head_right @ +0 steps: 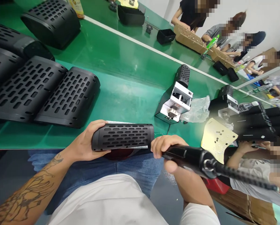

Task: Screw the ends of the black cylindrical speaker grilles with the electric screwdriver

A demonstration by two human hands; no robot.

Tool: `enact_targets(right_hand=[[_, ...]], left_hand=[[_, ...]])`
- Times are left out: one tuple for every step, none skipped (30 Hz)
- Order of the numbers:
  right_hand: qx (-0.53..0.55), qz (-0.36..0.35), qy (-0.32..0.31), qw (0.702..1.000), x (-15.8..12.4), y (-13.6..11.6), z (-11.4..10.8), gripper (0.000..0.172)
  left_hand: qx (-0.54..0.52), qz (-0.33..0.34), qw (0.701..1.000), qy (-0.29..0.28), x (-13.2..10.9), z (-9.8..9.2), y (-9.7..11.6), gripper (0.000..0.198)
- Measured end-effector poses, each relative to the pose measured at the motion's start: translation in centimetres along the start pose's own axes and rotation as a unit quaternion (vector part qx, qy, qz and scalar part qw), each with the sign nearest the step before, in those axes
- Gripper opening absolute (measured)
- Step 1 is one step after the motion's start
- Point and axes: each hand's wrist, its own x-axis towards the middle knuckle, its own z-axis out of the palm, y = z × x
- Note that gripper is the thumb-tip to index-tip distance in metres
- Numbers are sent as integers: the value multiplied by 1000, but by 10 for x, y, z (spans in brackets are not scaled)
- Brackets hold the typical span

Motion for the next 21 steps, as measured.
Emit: enact_targets(right_hand=[[-9, -11, 33, 999, 8, -2, -7, 46], [-27, -32, 78, 996, 19, -4, -16, 47], [-53, -59, 132, 988, 31, -4, -27, 45], [-81, -84, 184, 976, 45, -1, -38, 41], [-106, -106, 239, 959, 58, 3, -51, 36], [-110, -114, 278, 947, 70, 9, -62, 34], [-87, -107, 295, 945, 81, 17, -72, 28], [-51, -98, 303, 946, 88, 26, -80, 24], [-10, -88, 300, 950, 93, 35, -87, 21], [23, -80, 294, 952, 95, 43, -91, 21], [43, -79, 290, 953, 94, 49, -94, 21], [48, -81, 289, 953, 92, 53, -95, 21], [48, -84, 289, 952, 89, 54, -95, 19], [57, -83, 288, 952, 85, 52, -93, 17], [79, -78, 286, 952, 80, 47, -90, 16], [98, -76, 286, 950, 75, 40, -86, 16], [103, -73, 289, 949, 69, 31, -80, 15], [87, -70, 290, 950, 63, 20, -71, 10], [52, -71, 285, 954, 56, 8, -61, 9], [3, -72, 273, 959, 48, -4, -49, 18], [-46, -72, 250, 964, 40, -16, -35, 30]], left_hand=[[-1, -4, 1000, 2, 0, 1, 1, 119], [0, -8, 1000, 4, 0, 3, 1, 119], [1, -10, 1000, 6, 0, 4, 1, 120], [3, -11, 1000, 7, 0, 6, 1, 120], [5, -13, 1000, 8, 0, 8, 1, 121], [7, -17, 1000, 8, 0, 10, 0, 122], [8, -21, 1000, 8, 0, 11, 0, 122], [10, -23, 1000, 9, 0, 12, 0, 122], [11, -24, 1000, 10, 0, 13, -1, 122], [12, -24, 1000, 10, -1, 14, -1, 121], [13, -23, 1000, 10, -1, 15, -1, 121], [13, -20, 1000, 9, -1, 15, -1, 123], [12, -16, 1000, 8, -1, 15, -1, 125], [11, -14, 1000, 6, -1, 15, -1, 127], [8, -12, 1000, 2, -1, 14, -1, 130], [6, -13, 1000, -1, -1, 14, 0, 132], [2, -15, 1000, -4, 0, 14, 0, 133], [-1, -18, 1000, -5, 0, 13, 1, 133], [-5, -20, 1000, -6, 0, 13, 1, 132], [-10, -21, 1000, -6, 1, 13, 2, 131], [-15, -21, 1000, -6, 1, 14, 2, 130]])
